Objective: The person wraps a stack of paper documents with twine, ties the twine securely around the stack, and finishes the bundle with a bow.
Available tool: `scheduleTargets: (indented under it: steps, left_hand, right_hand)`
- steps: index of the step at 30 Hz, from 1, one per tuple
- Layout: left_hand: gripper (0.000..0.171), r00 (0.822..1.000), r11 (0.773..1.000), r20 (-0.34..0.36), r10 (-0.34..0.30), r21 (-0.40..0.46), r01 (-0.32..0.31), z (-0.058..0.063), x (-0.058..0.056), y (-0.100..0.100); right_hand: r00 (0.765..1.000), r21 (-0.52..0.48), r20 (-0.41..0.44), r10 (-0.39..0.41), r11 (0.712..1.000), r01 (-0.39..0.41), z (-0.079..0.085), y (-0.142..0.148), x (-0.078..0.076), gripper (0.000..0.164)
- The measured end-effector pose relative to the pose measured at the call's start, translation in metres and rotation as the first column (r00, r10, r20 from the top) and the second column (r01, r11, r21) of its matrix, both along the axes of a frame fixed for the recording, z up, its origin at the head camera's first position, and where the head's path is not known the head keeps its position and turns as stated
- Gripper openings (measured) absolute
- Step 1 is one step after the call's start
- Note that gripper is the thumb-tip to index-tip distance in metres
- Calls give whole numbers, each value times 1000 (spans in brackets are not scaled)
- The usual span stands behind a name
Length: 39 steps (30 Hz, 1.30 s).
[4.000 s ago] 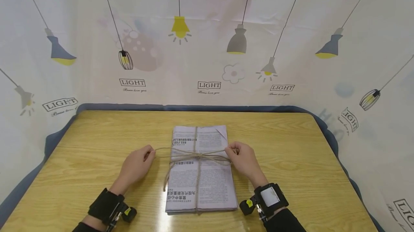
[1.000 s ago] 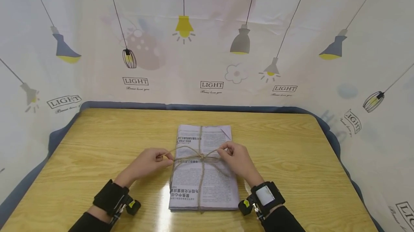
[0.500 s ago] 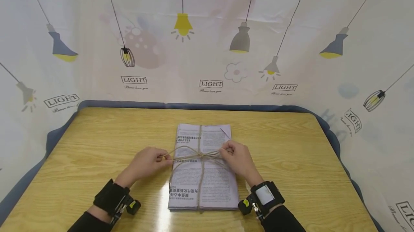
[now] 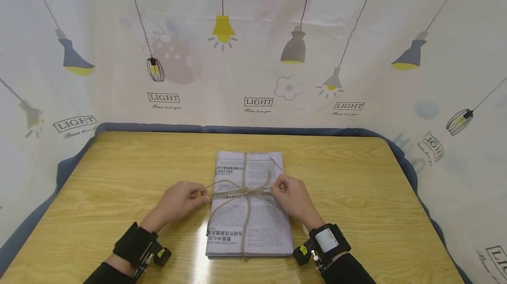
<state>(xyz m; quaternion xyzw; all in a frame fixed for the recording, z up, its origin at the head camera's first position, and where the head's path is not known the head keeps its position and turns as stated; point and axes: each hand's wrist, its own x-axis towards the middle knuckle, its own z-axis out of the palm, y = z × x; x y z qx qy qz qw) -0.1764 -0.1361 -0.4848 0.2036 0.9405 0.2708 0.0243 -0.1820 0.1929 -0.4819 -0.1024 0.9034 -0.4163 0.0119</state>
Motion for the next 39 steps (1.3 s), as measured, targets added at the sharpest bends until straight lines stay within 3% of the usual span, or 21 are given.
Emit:
scheduleTargets:
  steps: [12, 19, 26, 31, 39]
  left_hand:
    - [8, 999, 1000, -42, 13, -24, -14, -1, 1, -2]
    - [9, 1000, 1000, 19, 24, 12, -24, 0, 2, -2]
    - [9, 998, 997, 58, -8, 78, 3, 0, 1, -2]
    - [8, 1000, 997, 19, -25, 79, 23, -2, 1, -3]
    - [8, 998, 999, -59, 35, 36, -33, -1, 1, -2]
  right_hand:
    - [999, -8, 42, -13, 1000, 14, 2, 0, 2, 15]
    - [999, -25, 46, -21, 999, 22, 0, -1, 1, 15]
    - [998, -49, 47, -36, 998, 38, 1, 0, 0, 14]
    - [998, -52, 48, -36, 998, 39, 3, -1, 1, 14]
    - [995, -39, 93, -46, 998, 50, -1, -1, 2, 13]
